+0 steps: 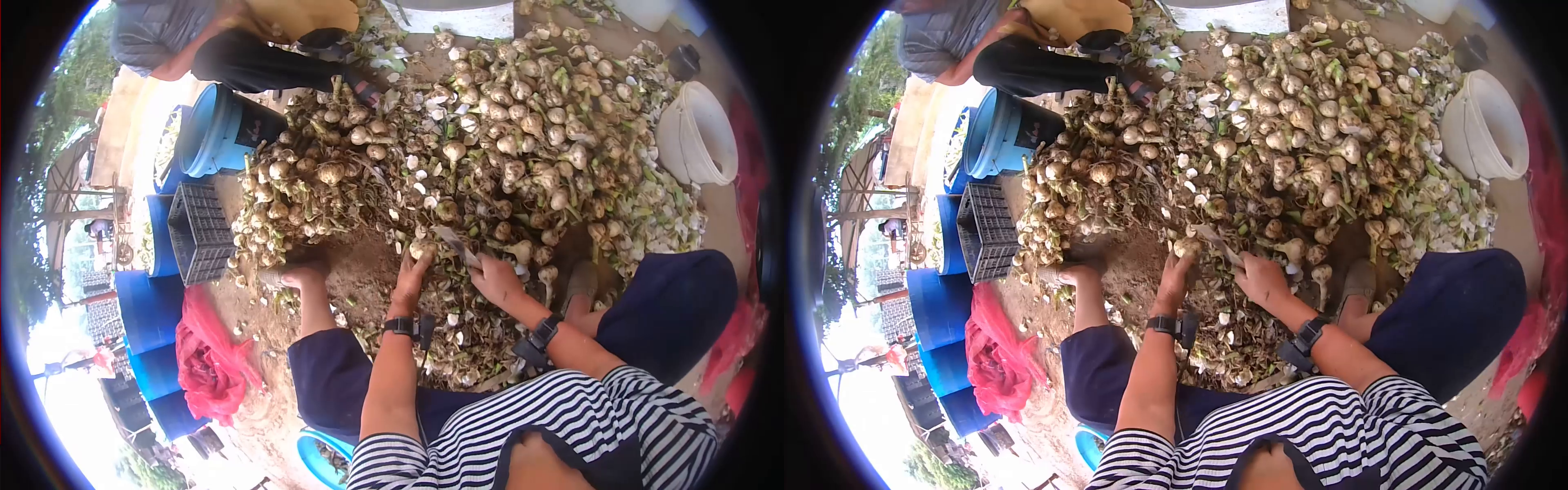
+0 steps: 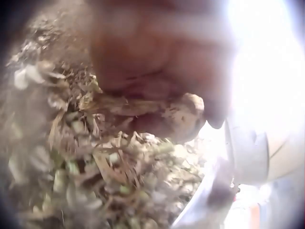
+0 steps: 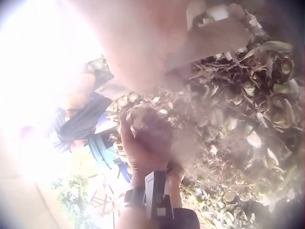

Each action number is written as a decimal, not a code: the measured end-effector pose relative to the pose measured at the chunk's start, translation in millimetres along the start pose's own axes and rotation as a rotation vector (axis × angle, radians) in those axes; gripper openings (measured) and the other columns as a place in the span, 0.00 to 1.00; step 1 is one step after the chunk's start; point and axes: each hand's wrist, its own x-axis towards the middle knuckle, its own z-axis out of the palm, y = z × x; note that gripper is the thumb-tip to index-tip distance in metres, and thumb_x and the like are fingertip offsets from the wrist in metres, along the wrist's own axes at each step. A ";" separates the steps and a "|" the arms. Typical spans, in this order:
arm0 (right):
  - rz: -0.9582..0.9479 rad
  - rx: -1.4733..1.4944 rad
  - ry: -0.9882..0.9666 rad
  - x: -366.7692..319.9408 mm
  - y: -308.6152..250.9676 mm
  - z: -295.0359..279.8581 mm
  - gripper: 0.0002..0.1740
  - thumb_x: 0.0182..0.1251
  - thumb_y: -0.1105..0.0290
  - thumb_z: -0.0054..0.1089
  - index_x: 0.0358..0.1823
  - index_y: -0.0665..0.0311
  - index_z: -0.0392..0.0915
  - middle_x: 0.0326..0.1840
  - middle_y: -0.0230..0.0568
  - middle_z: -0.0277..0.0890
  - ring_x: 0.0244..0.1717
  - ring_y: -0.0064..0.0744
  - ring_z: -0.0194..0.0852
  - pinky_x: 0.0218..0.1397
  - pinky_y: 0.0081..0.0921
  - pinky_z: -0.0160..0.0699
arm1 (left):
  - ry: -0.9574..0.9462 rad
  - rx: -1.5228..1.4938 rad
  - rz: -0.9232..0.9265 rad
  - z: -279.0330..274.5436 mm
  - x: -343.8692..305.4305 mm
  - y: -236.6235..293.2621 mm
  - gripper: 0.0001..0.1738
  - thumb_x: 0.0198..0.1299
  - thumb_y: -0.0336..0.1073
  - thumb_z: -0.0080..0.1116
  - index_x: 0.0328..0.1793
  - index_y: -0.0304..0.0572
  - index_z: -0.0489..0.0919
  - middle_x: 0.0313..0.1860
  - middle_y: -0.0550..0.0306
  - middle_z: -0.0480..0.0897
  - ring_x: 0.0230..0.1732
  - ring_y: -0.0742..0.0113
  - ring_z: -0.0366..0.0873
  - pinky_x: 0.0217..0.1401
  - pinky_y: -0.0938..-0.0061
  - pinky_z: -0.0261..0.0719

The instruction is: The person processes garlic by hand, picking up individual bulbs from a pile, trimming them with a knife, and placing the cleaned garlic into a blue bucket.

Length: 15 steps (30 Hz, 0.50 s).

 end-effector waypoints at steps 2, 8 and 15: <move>-0.159 -0.072 0.075 -10.4 -14.1 -6.5 0.11 0.62 0.65 0.61 0.41 0.64 0.77 0.34 0.48 0.80 0.33 0.53 0.79 0.35 0.43 0.78 | 0.070 0.090 -0.115 21.3 -32.9 19.3 0.37 0.62 0.54 0.61 0.70 0.37 0.67 0.60 0.52 0.78 0.56 0.61 0.75 0.62 0.64 0.71; -0.647 -0.149 0.328 -42.0 -34.7 -17.4 0.07 0.61 0.66 0.61 0.37 0.59 0.74 0.30 0.39 0.75 0.28 0.43 0.79 0.33 0.36 0.80 | 0.036 0.324 0.328 44.2 -89.2 34.9 0.25 0.59 0.57 0.62 0.41 0.39 0.82 0.30 0.66 0.76 0.31 0.77 0.69 0.34 0.78 0.69; -0.114 -0.302 0.066 -27.1 48.3 -10.0 0.10 0.64 0.65 0.56 0.38 0.65 0.74 0.32 0.54 0.79 0.34 0.56 0.80 0.35 0.50 0.77 | -0.084 0.209 0.307 86.0 -157.7 74.0 0.38 0.49 0.53 0.72 0.60 0.34 0.75 0.46 0.56 0.82 0.46 0.66 0.78 0.54 0.68 0.76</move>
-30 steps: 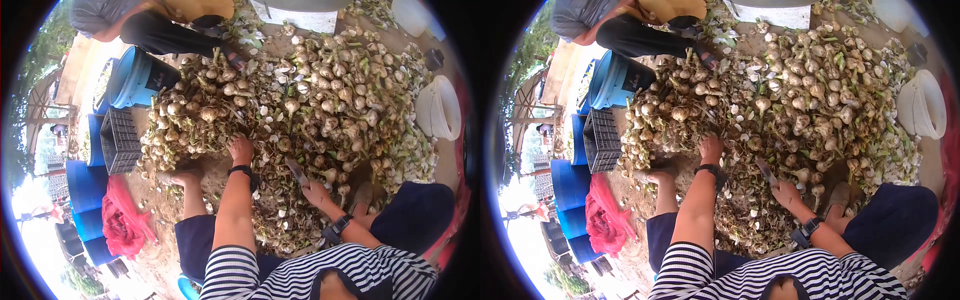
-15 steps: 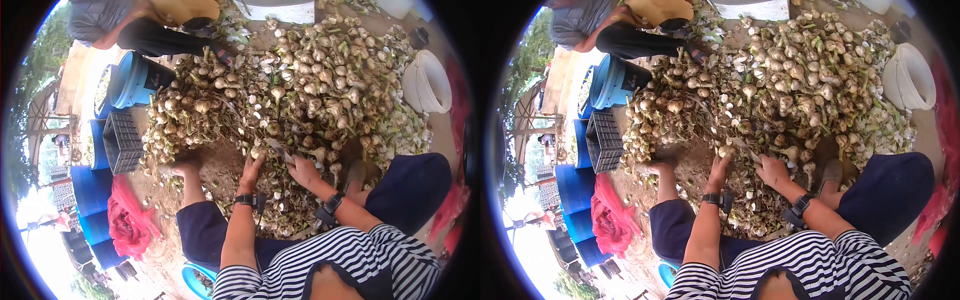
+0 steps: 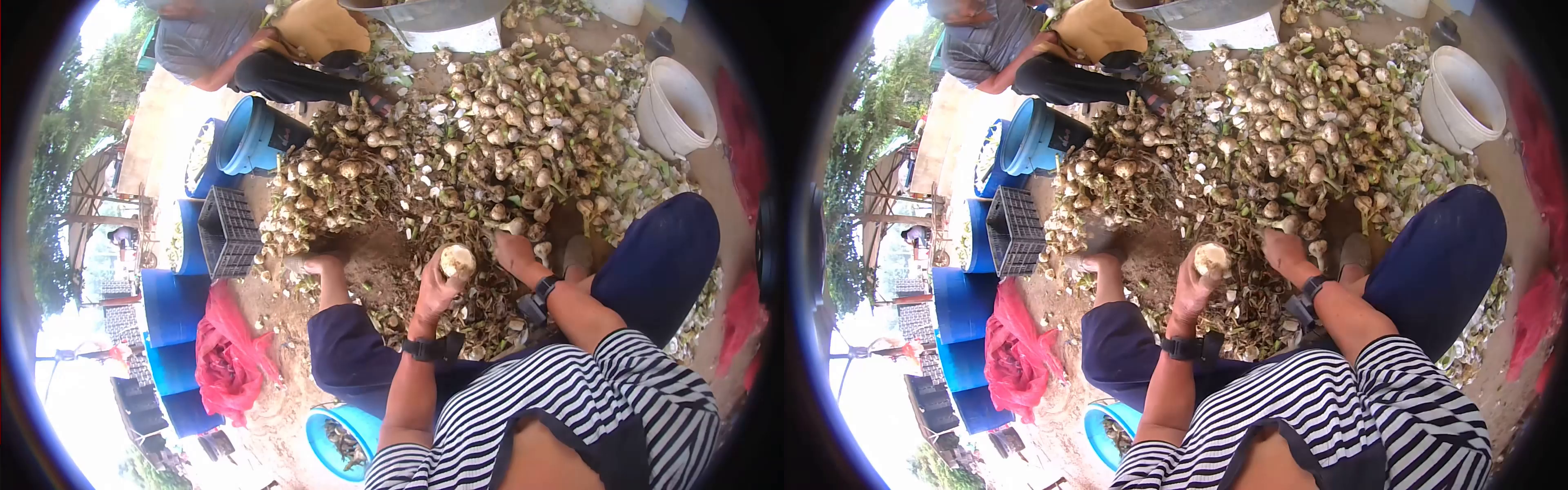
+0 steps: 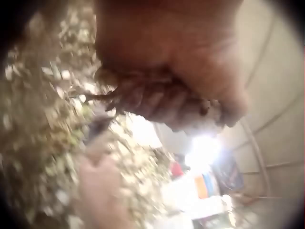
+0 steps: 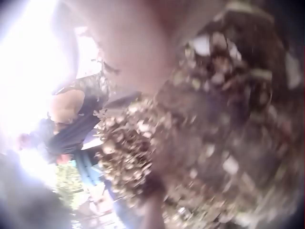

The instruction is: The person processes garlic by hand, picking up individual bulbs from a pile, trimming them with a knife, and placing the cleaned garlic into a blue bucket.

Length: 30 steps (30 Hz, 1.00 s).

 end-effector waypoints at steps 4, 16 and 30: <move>0.009 0.179 0.066 -7.7 -31.3 -14.9 0.11 0.66 0.64 0.56 0.40 0.66 0.74 0.31 0.54 0.78 0.33 0.58 0.78 0.37 0.52 0.75 | -0.001 0.632 0.269 -30.4 11.8 5.7 0.40 0.41 0.47 0.77 0.63 0.44 0.76 0.50 0.53 0.82 0.54 0.55 0.77 0.61 0.61 0.72; -0.325 0.225 0.299 -4.3 -88.9 -64.2 0.08 0.63 0.67 0.57 0.41 0.62 0.76 0.31 0.50 0.79 0.31 0.52 0.80 0.33 0.42 0.79 | 0.323 -0.771 -0.008 -16.9 8.2 -57.2 0.18 0.64 0.43 0.59 0.56 0.45 0.72 0.39 0.59 0.78 0.35 0.68 0.77 0.39 0.76 0.77; 0.265 0.360 -0.328 18.7 -15.5 29.3 0.20 0.65 0.57 0.54 0.47 0.68 0.77 0.39 0.59 0.79 0.44 0.62 0.78 0.44 0.52 0.74 | 0.365 0.527 -0.004 -66.1 199.3 -25.3 0.49 0.57 0.41 0.67 0.79 0.33 0.51 0.75 0.34 0.60 0.75 0.43 0.59 0.77 0.56 0.60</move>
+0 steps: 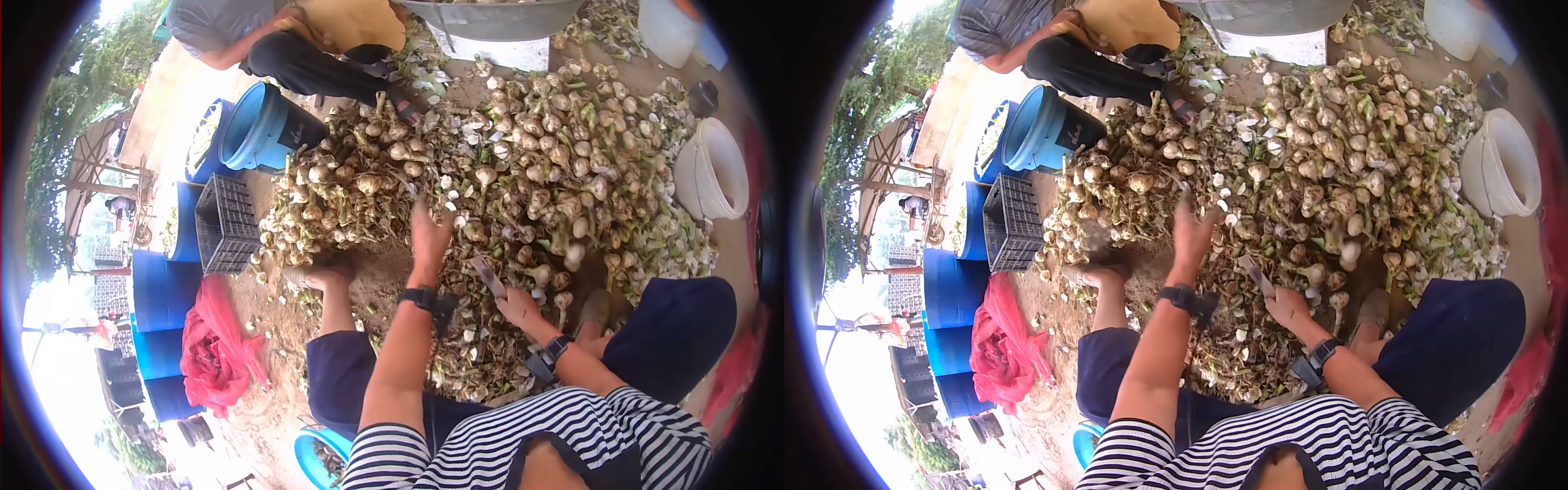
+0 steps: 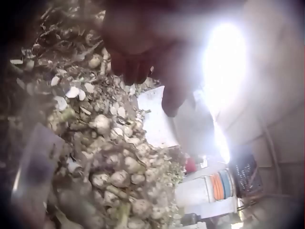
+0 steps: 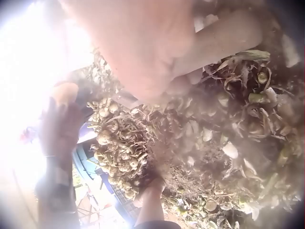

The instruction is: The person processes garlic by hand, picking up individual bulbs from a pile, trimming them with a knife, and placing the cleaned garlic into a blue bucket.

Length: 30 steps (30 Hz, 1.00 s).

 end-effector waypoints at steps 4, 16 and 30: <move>-0.059 0.058 0.044 19.6 13.4 13.7 0.22 0.65 0.57 0.54 0.49 0.69 0.77 0.36 0.60 0.79 0.38 0.62 0.77 0.41 0.52 0.74 | 0.352 0.373 -0.223 -51.5 91.5 -77.0 0.56 0.53 0.40 0.69 0.80 0.39 0.44 0.76 0.33 0.56 0.74 0.39 0.58 0.75 0.55 0.64; -0.004 0.143 0.115 36.1 21.4 20.0 0.19 0.63 0.59 0.58 0.47 0.65 0.81 0.41 0.57 0.81 0.43 0.57 0.80 0.45 0.46 0.77 | 0.004 0.254 -0.194 -28.9 55.8 -182.2 0.46 0.53 0.41 0.67 0.74 0.44 0.53 0.51 0.28 0.79 0.54 0.30 0.77 0.56 0.50 0.77; -0.783 -0.217 0.562 -41.6 -74.2 -24.9 0.07 0.62 0.67 0.60 0.36 0.60 0.74 0.28 0.41 0.76 0.31 0.43 0.80 0.30 0.35 0.80 | -0.226 -0.532 -0.168 -12.9 -141.9 -64.6 0.34 0.59 0.47 0.66 0.66 0.35 0.69 0.53 0.54 0.79 0.48 0.66 0.79 0.53 0.69 0.80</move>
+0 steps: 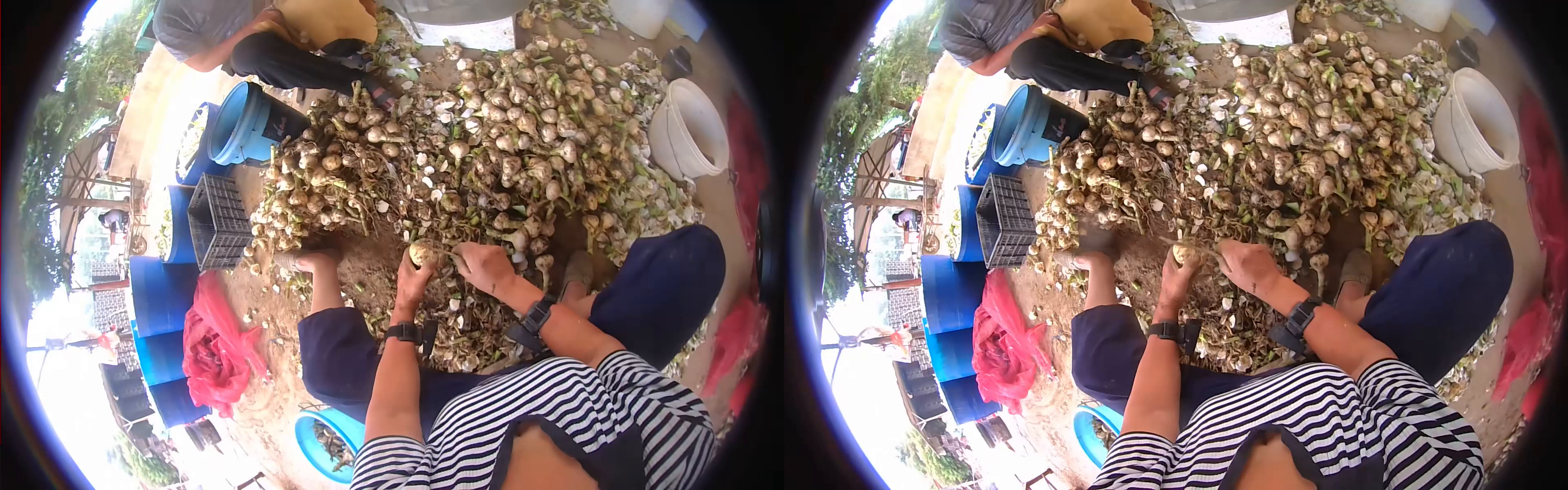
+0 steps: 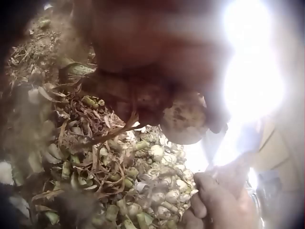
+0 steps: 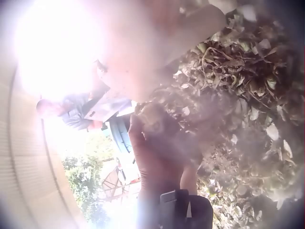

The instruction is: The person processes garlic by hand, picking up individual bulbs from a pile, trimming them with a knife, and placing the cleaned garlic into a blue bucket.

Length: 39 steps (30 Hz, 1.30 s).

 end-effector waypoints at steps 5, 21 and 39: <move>-0.153 -0.089 -0.003 -13.1 -20.2 -15.0 0.08 0.57 0.67 0.63 0.35 0.58 0.74 0.28 0.36 0.73 0.29 0.38 0.80 0.30 0.33 0.80 | 0.043 0.253 0.183 9.1 -34.3 12.2 0.27 0.58 0.53 0.67 0.50 0.35 0.79 0.37 0.58 0.82 0.37 0.72 0.77 0.38 0.76 0.77; 0.436 -0.086 -0.360 -47.0 65.1 10.4 0.11 0.67 0.66 0.54 0.40 0.69 0.74 0.25 0.49 0.74 0.23 0.47 0.74 0.28 0.42 0.76 | -0.261 -0.135 0.295 32.9 -131.7 70.2 0.58 0.43 0.73 0.68 0.68 0.29 0.68 0.59 0.51 0.78 0.57 0.63 0.77 0.63 0.69 0.73; 0.032 0.102 0.011 11.2 -32.8 -45.8 0.09 0.65 0.65 0.59 0.39 0.64 0.75 0.27 0.46 0.77 0.29 0.51 0.80 0.30 0.43 0.77 | 0.204 -0.893 -0.032 16.8 -68.0 12.7 0.23 0.63 0.47 0.60 0.61 0.49 0.73 0.53 0.57 0.80 0.48 0.62 0.80 0.43 0.65 0.81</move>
